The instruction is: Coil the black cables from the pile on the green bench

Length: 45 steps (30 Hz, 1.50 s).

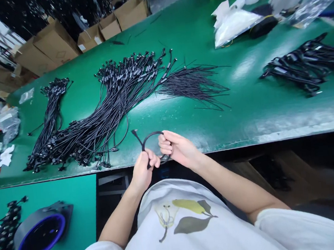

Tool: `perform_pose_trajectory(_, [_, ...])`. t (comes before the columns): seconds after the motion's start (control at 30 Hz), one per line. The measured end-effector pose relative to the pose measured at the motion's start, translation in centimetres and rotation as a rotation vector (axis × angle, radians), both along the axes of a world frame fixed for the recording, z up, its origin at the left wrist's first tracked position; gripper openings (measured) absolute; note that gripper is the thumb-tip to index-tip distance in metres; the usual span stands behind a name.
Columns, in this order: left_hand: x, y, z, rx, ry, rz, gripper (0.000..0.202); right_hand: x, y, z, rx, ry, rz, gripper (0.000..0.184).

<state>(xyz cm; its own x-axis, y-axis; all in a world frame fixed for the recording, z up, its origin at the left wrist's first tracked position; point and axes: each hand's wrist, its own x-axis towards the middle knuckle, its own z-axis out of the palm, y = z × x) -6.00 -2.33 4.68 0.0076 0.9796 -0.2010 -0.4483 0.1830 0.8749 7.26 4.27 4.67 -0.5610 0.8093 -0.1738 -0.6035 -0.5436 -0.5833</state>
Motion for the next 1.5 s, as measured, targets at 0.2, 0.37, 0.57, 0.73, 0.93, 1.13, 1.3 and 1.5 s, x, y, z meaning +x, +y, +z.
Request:
perform_pose_trajectory(0.2, [-0.6,0.3,-0.5,0.137,0.483,-0.130,0.046,-1.6,-1.0,1.3,0.432,-0.226,-0.316,0.033])
perform_pose_trajectory(0.37, [-1.7,0.6,-0.5,0.100,0.611,-0.372,0.053,-2.9,-0.8,2.5,0.262,-0.288,-0.240,0.047])
perform_pose_trajectory(0.57, [-2.1,1.0,-0.3,0.127,0.505,-0.229,0.033,-3.3,-0.7,3.1,0.195,-0.230,-0.186,0.059])
perform_pose_trajectory(0.73, [-1.2,0.2,0.4,0.014,0.204,-0.269,0.037,-3.0,-0.2,3.8,0.317,-0.280,-0.147,0.059])
perform_pose_trajectory(0.93, [-2.3,-0.4,1.9,-0.273,-0.091,-0.311,0.049,0.8,1.5,4.1,1.159,-0.761,-0.267,0.043])
perform_pose_trajectory(1.13, [-2.8,0.0,1.4,-0.437,0.114,-0.517,0.041,2.0,0.5,1.5,2.021,-1.197,0.357,0.027])
perform_pose_trajectory(1.3, [-2.8,-0.5,1.0,-0.348,0.129,-0.662,0.039,3.5,0.3,0.5,1.997,-1.218,0.648,0.039])
perform_pose_trajectory(1.5, [-3.0,0.2,1.3,-0.463,0.035,-0.769,0.045,4.6,0.3,0.5,2.027,-1.154,0.499,0.030])
